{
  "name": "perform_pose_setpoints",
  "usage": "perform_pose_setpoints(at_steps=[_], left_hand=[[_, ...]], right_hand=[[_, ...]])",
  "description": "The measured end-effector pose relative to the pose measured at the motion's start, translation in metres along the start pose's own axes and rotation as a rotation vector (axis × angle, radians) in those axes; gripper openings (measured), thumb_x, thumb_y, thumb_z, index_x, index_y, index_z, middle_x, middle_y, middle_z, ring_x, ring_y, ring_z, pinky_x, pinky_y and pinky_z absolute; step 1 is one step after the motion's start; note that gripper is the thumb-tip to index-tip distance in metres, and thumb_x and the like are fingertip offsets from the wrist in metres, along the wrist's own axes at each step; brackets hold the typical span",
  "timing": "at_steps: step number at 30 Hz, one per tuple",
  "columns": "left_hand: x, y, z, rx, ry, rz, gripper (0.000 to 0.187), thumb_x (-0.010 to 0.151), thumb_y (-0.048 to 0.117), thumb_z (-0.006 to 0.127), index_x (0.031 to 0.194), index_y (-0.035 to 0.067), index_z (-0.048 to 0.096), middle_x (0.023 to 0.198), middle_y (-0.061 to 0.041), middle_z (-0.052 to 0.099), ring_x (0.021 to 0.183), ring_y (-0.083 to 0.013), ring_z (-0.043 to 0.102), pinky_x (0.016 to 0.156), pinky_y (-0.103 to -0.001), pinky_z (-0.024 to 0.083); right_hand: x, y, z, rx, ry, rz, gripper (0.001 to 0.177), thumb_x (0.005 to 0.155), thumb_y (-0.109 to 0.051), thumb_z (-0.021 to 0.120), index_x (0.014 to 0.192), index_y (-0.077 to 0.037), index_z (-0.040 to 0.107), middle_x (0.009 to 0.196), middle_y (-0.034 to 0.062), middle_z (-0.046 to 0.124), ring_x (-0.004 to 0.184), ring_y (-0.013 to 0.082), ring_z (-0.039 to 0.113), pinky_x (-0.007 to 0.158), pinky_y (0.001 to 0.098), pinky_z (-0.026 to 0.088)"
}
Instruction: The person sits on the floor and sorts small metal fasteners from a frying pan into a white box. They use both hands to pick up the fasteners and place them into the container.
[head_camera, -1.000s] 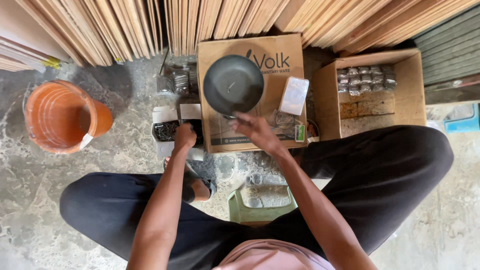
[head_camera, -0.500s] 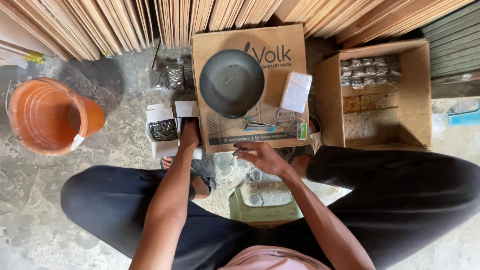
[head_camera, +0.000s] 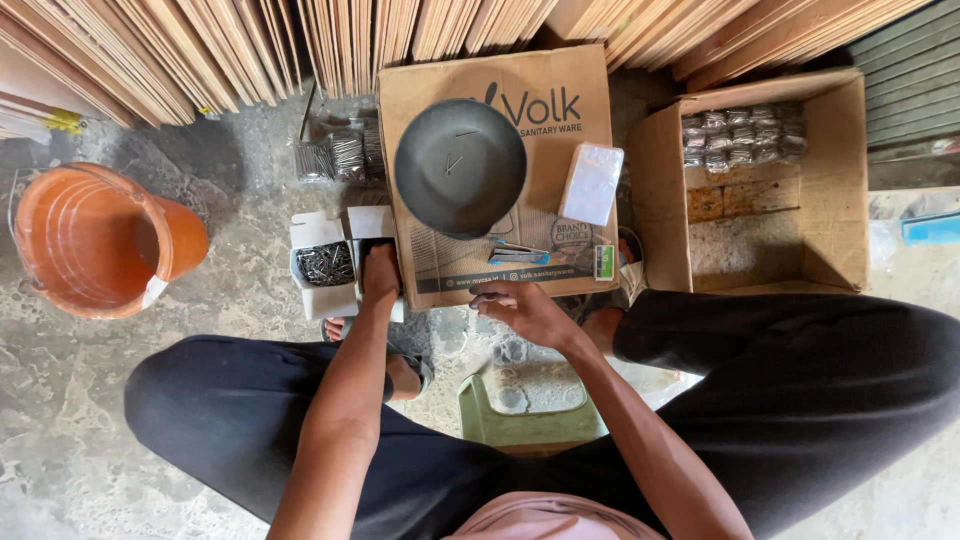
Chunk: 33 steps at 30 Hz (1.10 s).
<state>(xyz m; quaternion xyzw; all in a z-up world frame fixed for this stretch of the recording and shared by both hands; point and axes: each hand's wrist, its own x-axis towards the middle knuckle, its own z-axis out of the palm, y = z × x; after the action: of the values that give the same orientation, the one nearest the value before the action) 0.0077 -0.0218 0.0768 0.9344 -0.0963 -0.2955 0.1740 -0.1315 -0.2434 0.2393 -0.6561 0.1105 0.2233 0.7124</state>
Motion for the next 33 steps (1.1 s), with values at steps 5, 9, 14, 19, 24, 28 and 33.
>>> perform_pose_setpoints(at_steps=[5,9,14,19,24,28,33], left_hand=[[0.0,-0.005,0.006,-0.019,0.017,-0.007,0.015,0.08,-0.001,0.052,0.09,-0.009,0.061,0.085,-0.027,0.063,0.087,-0.041,0.062,0.073,-0.043,0.053],[0.004,-0.007,0.005,-0.038,0.045,-0.013,0.015,0.08,-0.001,0.052,0.089,-0.007,0.061,0.084,-0.026,0.063,0.086,-0.0406,0.062,0.072,-0.043,0.053],[0.004,-0.011,0.006,-0.054,0.071,-0.017,0.014,0.081,0.0,0.051,0.089,-0.006,0.061,0.084,-0.025,0.064,0.086,-0.0402,0.063,0.072,-0.044,0.053],[0.003,-0.014,0.008,-0.072,0.097,-0.025,0.013,0.082,0.001,0.051,0.088,-0.005,0.061,0.083,-0.024,0.064,0.085,-0.0398,0.063,0.071,-0.044,0.054],[-0.002,-0.017,0.013,-0.09,0.131,-0.032,0.013,0.083,0.002,0.051,0.088,-0.003,0.062,0.082,-0.022,0.064,0.084,-0.0392,0.064,0.07,-0.044,0.054],[-0.003,-0.019,0.014,-0.1,0.151,-0.035,0.012,0.083,0.002,0.051,0.087,-0.002,0.062,0.082,-0.022,0.064,0.083,-0.039,0.064,0.07,-0.044,0.054],[-0.003,-0.02,0.013,-0.118,0.188,-0.049,0.012,0.084,0.003,0.051,0.087,-0.001,0.062,0.081,-0.02,0.065,0.082,-0.0384,0.064,0.069,-0.044,0.054]], right_hand=[[0.0,0.0,0.001,-0.008,0.001,0.031,0.032,0.085,-0.008,0.059,0.116,0.001,0.058,0.099,0.0206,0.065,0.095,0.0284,0.063,0.086,0.0422,0.049],[0.0,-0.002,0.001,-0.033,0.006,0.029,0.032,0.085,-0.008,0.059,0.115,0.002,0.058,0.1,0.0214,0.064,0.097,0.0286,0.062,0.085,0.0419,0.049],[-0.003,-0.006,0.002,-0.051,0.01,0.021,0.032,0.084,-0.008,0.06,0.115,0.001,0.058,0.099,0.0208,0.065,0.095,0.0282,0.063,0.085,0.0415,0.05],[-0.005,-0.009,0.004,-0.066,0.011,0.016,0.032,0.085,-0.009,0.06,0.115,0.001,0.059,0.099,0.0207,0.065,0.096,0.0291,0.063,0.084,0.0416,0.05],[-0.007,-0.007,0.002,-0.121,0.017,0.019,0.031,0.084,-0.01,0.061,0.114,-0.002,0.06,0.099,0.0179,0.066,0.097,0.0254,0.062,0.085,0.0392,0.05],[-0.012,-0.015,0.003,-0.155,0.011,0.011,0.03,0.085,-0.007,0.059,0.114,0.0,0.059,0.1,0.0199,0.065,0.097,0.0289,0.063,0.09,0.0418,0.046],[-0.011,-0.008,0.004,-0.173,0.024,-0.009,0.029,0.084,-0.008,0.06,0.112,0.001,0.06,0.1,0.019,0.065,0.098,0.0288,0.062,0.091,0.0419,0.045]])
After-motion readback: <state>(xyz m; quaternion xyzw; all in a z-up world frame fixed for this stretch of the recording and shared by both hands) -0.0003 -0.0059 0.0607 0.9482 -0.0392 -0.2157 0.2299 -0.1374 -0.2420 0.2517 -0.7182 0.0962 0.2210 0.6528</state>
